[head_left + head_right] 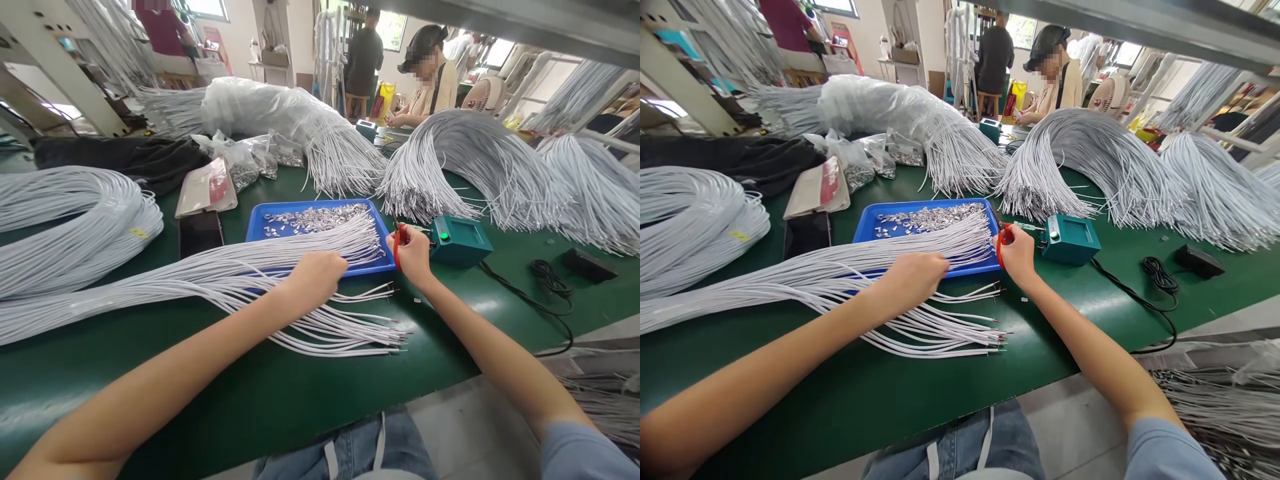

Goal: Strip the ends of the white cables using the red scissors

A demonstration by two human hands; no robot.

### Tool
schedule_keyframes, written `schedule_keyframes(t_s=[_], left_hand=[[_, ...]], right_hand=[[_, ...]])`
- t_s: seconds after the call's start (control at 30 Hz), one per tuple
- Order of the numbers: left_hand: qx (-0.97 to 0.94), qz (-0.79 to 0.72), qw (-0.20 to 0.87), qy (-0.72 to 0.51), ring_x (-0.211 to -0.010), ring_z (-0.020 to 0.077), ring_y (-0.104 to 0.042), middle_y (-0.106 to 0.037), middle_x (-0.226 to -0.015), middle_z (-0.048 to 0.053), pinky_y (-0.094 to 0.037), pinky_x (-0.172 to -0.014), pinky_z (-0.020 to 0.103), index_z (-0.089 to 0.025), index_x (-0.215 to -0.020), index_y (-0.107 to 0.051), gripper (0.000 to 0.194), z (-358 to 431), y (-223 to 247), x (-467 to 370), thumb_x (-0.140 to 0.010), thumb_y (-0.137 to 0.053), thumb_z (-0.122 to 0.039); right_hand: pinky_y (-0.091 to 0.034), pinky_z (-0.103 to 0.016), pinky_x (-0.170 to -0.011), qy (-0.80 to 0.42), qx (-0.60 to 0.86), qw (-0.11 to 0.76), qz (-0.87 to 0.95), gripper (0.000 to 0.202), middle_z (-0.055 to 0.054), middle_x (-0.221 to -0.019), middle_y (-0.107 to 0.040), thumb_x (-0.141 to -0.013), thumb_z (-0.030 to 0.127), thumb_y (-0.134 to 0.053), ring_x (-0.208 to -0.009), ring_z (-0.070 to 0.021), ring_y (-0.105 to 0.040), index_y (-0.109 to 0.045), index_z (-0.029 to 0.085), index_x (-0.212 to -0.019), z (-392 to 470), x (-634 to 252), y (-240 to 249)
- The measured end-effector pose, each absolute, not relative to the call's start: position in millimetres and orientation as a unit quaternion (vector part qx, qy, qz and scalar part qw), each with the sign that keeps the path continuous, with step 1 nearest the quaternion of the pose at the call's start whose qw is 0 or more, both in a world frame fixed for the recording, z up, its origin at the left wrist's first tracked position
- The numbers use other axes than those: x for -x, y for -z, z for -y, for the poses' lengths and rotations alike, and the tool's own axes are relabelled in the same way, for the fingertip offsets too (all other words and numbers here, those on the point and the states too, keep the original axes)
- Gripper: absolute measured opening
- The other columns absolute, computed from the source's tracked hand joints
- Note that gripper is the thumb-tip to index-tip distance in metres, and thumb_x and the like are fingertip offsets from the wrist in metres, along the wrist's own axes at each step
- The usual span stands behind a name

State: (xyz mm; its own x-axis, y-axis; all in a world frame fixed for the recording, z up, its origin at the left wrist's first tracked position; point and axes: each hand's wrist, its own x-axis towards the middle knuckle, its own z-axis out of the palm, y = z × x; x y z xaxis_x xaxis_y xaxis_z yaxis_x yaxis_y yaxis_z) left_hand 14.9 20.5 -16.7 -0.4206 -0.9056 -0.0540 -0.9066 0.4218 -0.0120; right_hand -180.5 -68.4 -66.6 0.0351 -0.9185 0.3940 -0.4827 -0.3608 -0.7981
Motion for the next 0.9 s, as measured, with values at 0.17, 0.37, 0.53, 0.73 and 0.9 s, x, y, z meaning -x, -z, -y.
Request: schedule_keyframes(t_s=[0.17,0.37,0.53,0.73,0.9], left_hand=[[0.612,-0.776,0.152,-0.009,-0.084,0.0278,-0.067,-0.070,-0.089,0.016,-0.049,-0.067,0.030,-0.011,-0.091,-0.070,0.021,-9.4,-1.0,-40.8,-0.083,-0.050,-0.012],[0.573,-0.806,0.140,-0.056,-0.075,0.0228,-0.064,-0.070,-0.081,0.011,-0.040,-0.058,0.026,-0.014,-0.079,-0.070,0.021,-1.9,0.6,-54.2,-0.079,-0.050,-0.012],[0.556,-0.821,0.102,-0.080,-0.067,0.0191,-0.059,-0.068,-0.076,0.009,-0.034,-0.054,0.026,-0.014,-0.073,-0.068,0.021,2.1,6.5,-57.3,-0.074,-0.047,-0.010],[0.541,-0.827,0.018,-0.151,-0.063,0.0162,-0.054,-0.065,-0.073,0.005,-0.032,-0.053,0.026,-0.016,-0.070,-0.064,0.019,4.0,0.2,-59.7,-0.078,-0.049,-0.023],[0.538,-0.783,-0.059,-0.308,-0.050,0.0123,-0.047,-0.055,-0.054,0.001,-0.030,-0.049,0.026,-0.016,-0.056,-0.050,0.034,12.4,4.0,-59.9,-0.084,-0.046,-0.036]], right_hand=[[-0.039,-0.029,-0.060,0.476,0.676,0.241,-0.508,0.014,-0.001,-0.063,-0.056,-0.071,0.030,-0.056,-0.059,-0.0148,-0.047,-0.053,0.018,-0.066,67.0,179.4,68.5],[-0.039,-0.028,-0.060,0.477,0.679,0.253,-0.496,0.014,-0.001,-0.063,-0.055,-0.072,0.030,-0.057,-0.060,-0.0148,-0.047,-0.053,0.018,-0.067,63.6,176.9,71.9],[-0.038,-0.028,-0.059,0.485,0.678,0.251,-0.492,0.015,0.000,-0.063,-0.055,-0.072,0.031,-0.057,-0.060,-0.0145,-0.047,-0.053,0.017,-0.067,63.6,176.2,72.5],[-0.039,-0.028,-0.058,0.498,0.671,0.249,-0.491,0.016,0.000,-0.062,-0.055,-0.072,0.032,-0.058,-0.058,-0.0141,-0.047,-0.054,0.017,-0.066,62.7,177.0,71.4],[-0.040,-0.028,-0.057,0.539,0.629,0.274,-0.488,0.016,0.001,-0.062,-0.055,-0.071,0.032,-0.060,-0.057,-0.0134,-0.048,-0.055,0.017,-0.067,63.8,177.5,69.6]])
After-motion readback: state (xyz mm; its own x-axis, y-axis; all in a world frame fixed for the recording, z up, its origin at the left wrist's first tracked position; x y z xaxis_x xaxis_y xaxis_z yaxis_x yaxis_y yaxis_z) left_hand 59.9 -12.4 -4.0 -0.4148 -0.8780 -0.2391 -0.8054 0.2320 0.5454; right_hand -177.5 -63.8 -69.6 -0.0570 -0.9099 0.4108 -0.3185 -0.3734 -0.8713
